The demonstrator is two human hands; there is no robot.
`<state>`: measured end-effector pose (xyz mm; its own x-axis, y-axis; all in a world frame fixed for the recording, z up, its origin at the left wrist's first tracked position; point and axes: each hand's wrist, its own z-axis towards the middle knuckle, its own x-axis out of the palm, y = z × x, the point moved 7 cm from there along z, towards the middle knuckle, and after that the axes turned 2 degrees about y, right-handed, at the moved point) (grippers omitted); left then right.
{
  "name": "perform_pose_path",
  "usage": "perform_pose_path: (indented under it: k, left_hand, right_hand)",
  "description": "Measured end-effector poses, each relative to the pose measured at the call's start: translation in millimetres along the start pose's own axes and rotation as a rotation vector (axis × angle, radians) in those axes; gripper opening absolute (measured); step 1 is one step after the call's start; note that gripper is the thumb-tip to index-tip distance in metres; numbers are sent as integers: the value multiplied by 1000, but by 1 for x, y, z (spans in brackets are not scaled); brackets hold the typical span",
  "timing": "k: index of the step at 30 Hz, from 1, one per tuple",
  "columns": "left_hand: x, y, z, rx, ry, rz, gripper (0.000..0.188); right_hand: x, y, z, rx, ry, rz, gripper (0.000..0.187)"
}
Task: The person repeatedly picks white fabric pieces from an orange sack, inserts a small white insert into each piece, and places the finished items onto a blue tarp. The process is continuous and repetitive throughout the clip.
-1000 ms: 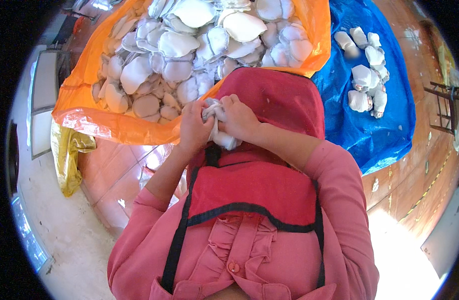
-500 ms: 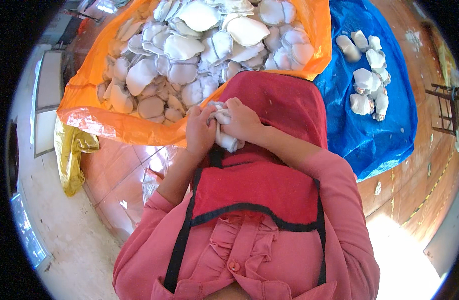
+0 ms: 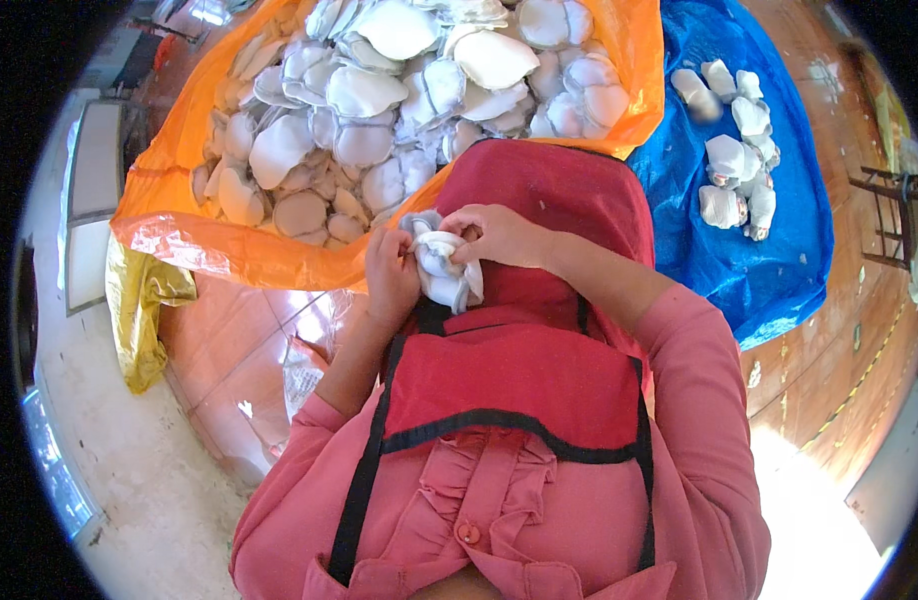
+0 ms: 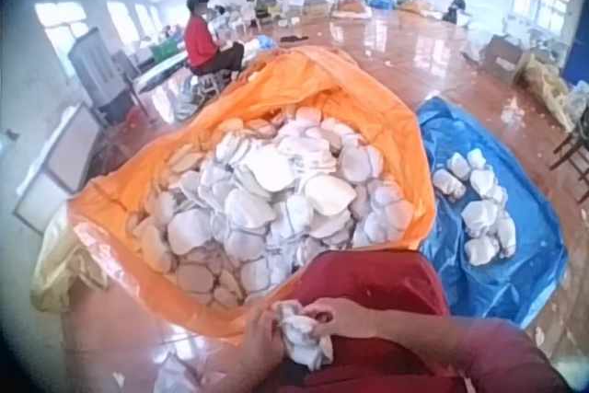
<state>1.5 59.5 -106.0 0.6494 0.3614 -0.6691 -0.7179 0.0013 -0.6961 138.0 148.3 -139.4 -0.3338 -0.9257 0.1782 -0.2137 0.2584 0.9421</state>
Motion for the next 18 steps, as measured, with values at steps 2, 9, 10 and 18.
perform_pose_path:
  k: [2, 9, 10, 18]
  left_hand:
    - [-1, 1, -5, -48, 1, -49, 15]
    - [1, 22, -27, -663, 276, -737, 23]
    - [-4, 17, -25, -663, 302, -710, 26]
    - [2, 3, -14, -458, 376, -381, 30]
  right_hand:
    - [5, 4, 1, -16, -22, -81, 42]
    - [10, 10, 6, -55, -124, -385, 40]
    - [7, 9, 6, -84, -163, -433, 40]
    - [12, 0, 1, 22, -158, -363, 31]
